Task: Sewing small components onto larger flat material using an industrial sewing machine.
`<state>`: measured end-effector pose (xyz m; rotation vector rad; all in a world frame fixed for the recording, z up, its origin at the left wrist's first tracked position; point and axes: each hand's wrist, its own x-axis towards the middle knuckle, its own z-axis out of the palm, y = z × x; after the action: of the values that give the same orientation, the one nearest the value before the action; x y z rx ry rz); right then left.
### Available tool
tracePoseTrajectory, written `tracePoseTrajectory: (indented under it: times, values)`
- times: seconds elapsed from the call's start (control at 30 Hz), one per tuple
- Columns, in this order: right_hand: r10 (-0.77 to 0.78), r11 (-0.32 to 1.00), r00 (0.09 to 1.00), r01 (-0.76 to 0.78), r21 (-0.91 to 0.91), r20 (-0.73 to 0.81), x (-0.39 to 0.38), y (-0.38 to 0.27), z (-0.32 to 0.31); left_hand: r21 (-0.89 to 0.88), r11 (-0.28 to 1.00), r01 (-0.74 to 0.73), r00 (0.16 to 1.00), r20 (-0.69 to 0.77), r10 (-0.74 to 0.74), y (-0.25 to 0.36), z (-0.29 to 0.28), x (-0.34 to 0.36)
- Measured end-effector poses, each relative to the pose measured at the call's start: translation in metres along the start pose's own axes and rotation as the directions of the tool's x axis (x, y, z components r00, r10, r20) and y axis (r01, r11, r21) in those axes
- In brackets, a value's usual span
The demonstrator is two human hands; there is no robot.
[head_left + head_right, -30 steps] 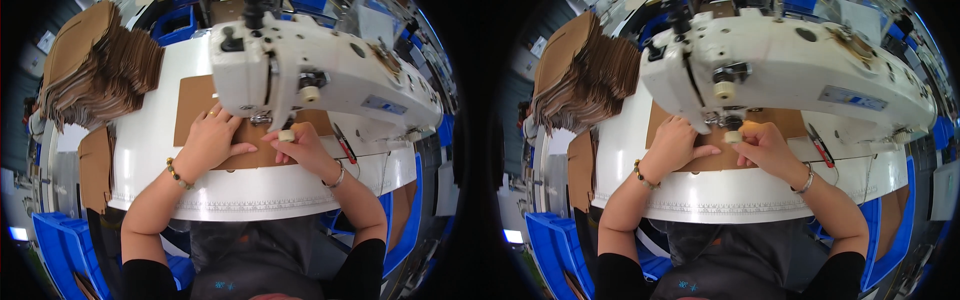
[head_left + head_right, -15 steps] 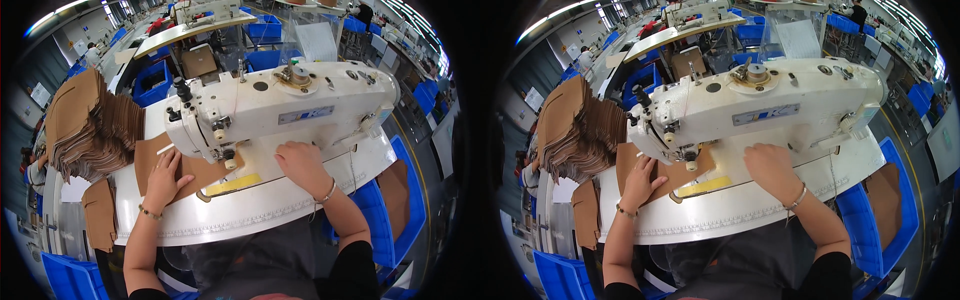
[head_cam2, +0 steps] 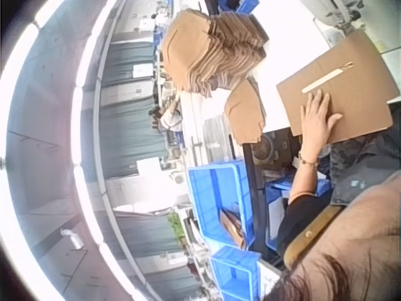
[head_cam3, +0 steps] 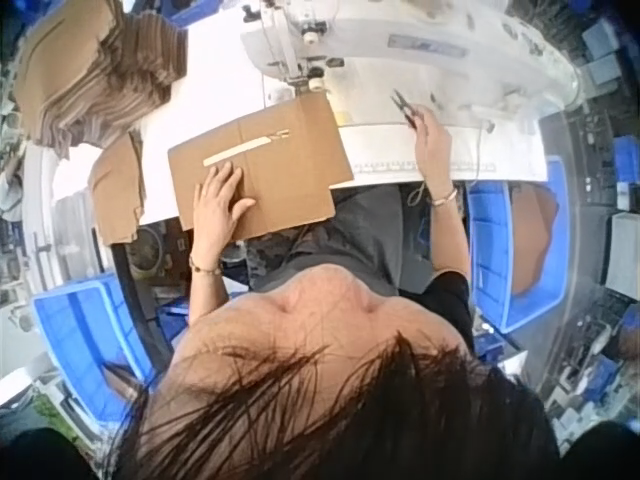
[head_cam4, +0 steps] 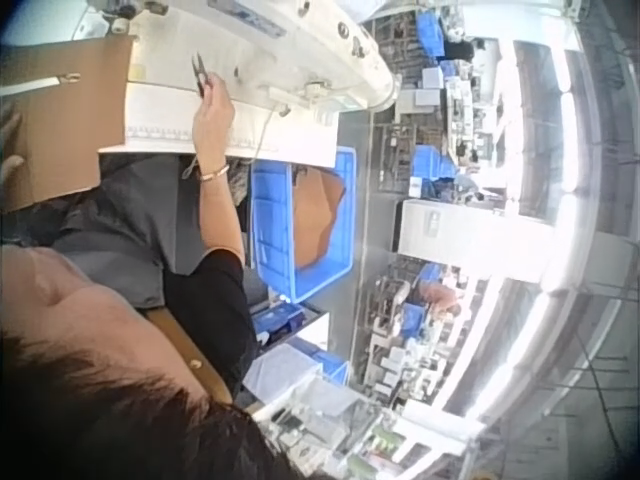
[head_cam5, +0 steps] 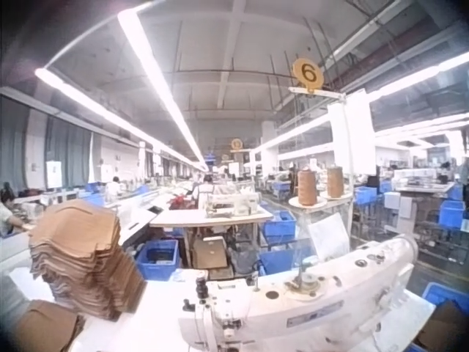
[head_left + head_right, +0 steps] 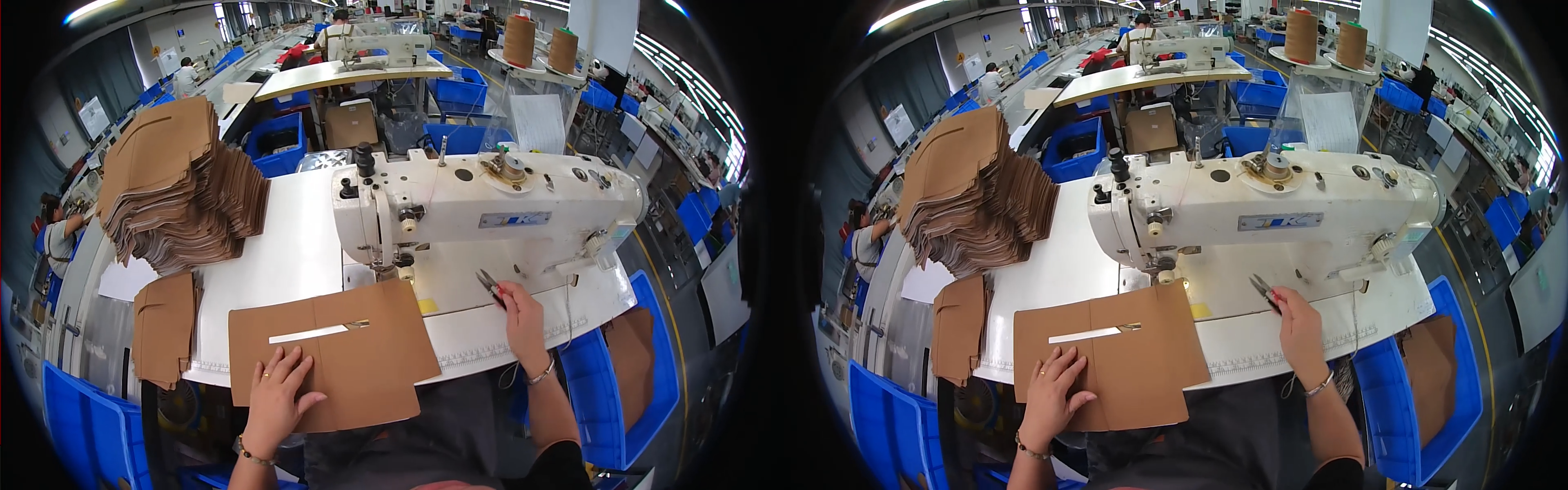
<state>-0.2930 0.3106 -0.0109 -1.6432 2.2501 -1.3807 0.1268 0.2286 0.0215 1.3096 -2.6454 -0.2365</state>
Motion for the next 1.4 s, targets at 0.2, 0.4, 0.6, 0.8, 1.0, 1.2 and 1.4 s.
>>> tracePoseTrajectory:
  times: [0.2, 0.4, 0.6, 0.8, 1.0, 1.2, 1.4]
  values:
    - [0.243, 0.828, 0.967, -0.251, 0.502, 0.081, -0.014, -0.018, 0.014, -0.224, 0.974, -0.043, 0.941, -0.337, -0.035, 0.008, 0.035, 0.022]
    - [0.25, 0.79, 0.963, -0.265, 0.553, 0.104, -0.005, -0.014, 0.031, -0.238, 0.97, -0.05, 0.867, -0.493, -0.077, 0.0, 0.04, 0.017]
    - [0.231, 0.741, 0.973, -0.188, 0.645, 0.018, -0.007, -0.007, 0.034, -0.197, 0.978, -0.07, 0.977, -0.212, 0.027, -0.002, 0.01, 0.035]
    - [0.204, 0.753, 0.978, -0.187, 0.631, 0.046, -0.006, -0.007, 0.032, -0.27, 0.958, -0.094, 0.992, -0.102, 0.069, -0.005, 0.007, 0.046]
    - [0.216, 0.776, 0.976, -0.175, 0.605, 0.006, -0.009, -0.009, 0.034, -0.338, 0.935, 0.11, 0.994, 0.031, -0.106, 0.008, 0.001, 0.041]
    - [0.209, 0.784, 0.978, -0.173, 0.597, 0.009, -0.013, -0.015, 0.035, -0.515, 0.854, 0.075, 0.988, -0.078, -0.134, 0.008, 0.013, 0.035]
    - [0.214, 0.801, 0.977, -0.171, 0.573, -0.007, -0.004, -0.015, 0.028, -0.411, 0.912, -0.006, 0.996, -0.08, -0.03, -0.011, 0.03, 0.045]
